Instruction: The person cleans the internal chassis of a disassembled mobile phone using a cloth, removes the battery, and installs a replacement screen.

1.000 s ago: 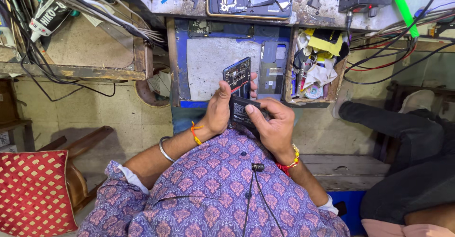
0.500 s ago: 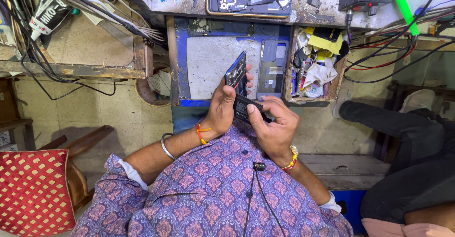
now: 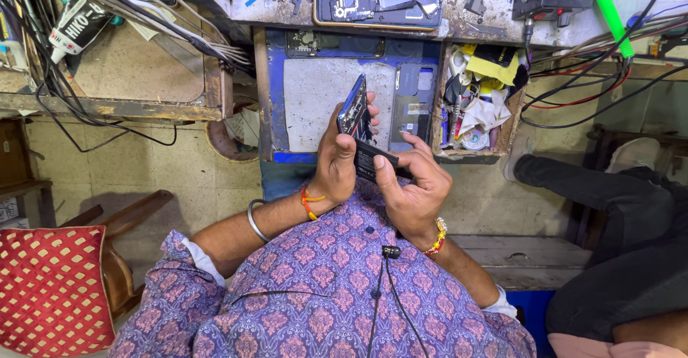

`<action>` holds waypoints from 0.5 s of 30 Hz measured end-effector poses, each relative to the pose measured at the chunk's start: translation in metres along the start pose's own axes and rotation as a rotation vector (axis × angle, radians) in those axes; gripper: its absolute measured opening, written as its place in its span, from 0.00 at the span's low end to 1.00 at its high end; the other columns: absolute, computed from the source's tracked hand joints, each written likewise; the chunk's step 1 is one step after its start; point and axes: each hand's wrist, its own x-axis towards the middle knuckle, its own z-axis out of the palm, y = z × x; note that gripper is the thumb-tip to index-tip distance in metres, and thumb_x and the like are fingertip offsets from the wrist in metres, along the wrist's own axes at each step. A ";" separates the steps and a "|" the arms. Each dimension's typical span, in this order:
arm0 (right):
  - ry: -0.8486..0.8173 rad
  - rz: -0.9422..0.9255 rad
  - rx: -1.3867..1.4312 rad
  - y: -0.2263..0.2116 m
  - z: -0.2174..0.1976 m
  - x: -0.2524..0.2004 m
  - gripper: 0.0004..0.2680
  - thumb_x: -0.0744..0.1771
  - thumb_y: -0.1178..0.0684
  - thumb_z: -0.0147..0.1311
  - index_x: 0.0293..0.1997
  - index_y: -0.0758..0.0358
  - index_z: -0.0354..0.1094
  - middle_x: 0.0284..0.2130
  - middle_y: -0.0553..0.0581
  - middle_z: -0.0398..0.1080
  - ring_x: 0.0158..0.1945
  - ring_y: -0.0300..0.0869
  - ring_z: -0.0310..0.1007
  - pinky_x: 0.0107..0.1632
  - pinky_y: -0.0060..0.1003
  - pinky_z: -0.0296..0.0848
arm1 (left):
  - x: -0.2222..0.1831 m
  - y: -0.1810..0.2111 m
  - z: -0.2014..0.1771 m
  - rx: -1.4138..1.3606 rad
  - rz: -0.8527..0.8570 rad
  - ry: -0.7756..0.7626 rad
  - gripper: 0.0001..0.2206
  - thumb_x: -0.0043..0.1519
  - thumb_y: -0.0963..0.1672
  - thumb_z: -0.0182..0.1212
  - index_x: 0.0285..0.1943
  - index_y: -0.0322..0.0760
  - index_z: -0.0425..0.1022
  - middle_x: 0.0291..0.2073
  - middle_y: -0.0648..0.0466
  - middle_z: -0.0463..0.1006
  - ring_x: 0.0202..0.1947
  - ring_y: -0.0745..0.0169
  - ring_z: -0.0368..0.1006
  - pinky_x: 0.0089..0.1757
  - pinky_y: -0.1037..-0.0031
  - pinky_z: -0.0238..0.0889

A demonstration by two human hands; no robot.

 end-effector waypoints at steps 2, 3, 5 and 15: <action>0.001 -0.012 0.005 0.008 -0.001 -0.005 0.06 0.67 0.60 0.63 0.32 0.68 0.70 0.28 0.53 0.74 0.34 0.38 0.74 0.66 0.51 0.71 | 0.000 -0.004 0.001 -0.150 -0.026 0.042 0.44 0.67 0.65 0.41 0.76 0.26 0.56 0.60 0.51 0.69 0.58 0.64 0.68 0.61 0.70 0.66; 0.091 0.030 0.035 0.013 -0.003 -0.006 0.06 0.68 0.60 0.62 0.33 0.67 0.68 0.31 0.52 0.73 0.42 0.40 0.76 0.65 0.49 0.73 | 0.001 -0.006 0.002 -0.301 -0.054 0.083 0.44 0.67 0.66 0.42 0.77 0.26 0.56 0.58 0.51 0.69 0.58 0.63 0.68 0.61 0.68 0.66; 0.185 0.062 0.063 0.024 -0.013 -0.008 0.07 0.69 0.59 0.61 0.35 0.66 0.66 0.35 0.51 0.72 0.51 0.41 0.77 0.64 0.47 0.75 | 0.008 -0.006 -0.009 -0.378 -0.067 0.132 0.45 0.66 0.66 0.42 0.76 0.26 0.56 0.57 0.50 0.70 0.57 0.61 0.69 0.60 0.66 0.67; 0.097 0.434 0.261 0.066 -0.023 0.011 0.05 0.70 0.54 0.58 0.45 0.66 0.71 0.31 0.47 0.70 0.33 0.29 0.67 0.37 0.25 0.67 | -0.009 0.023 -0.073 -0.736 -0.259 0.083 0.49 0.63 0.68 0.42 0.77 0.24 0.59 0.55 0.45 0.76 0.55 0.52 0.75 0.56 0.53 0.72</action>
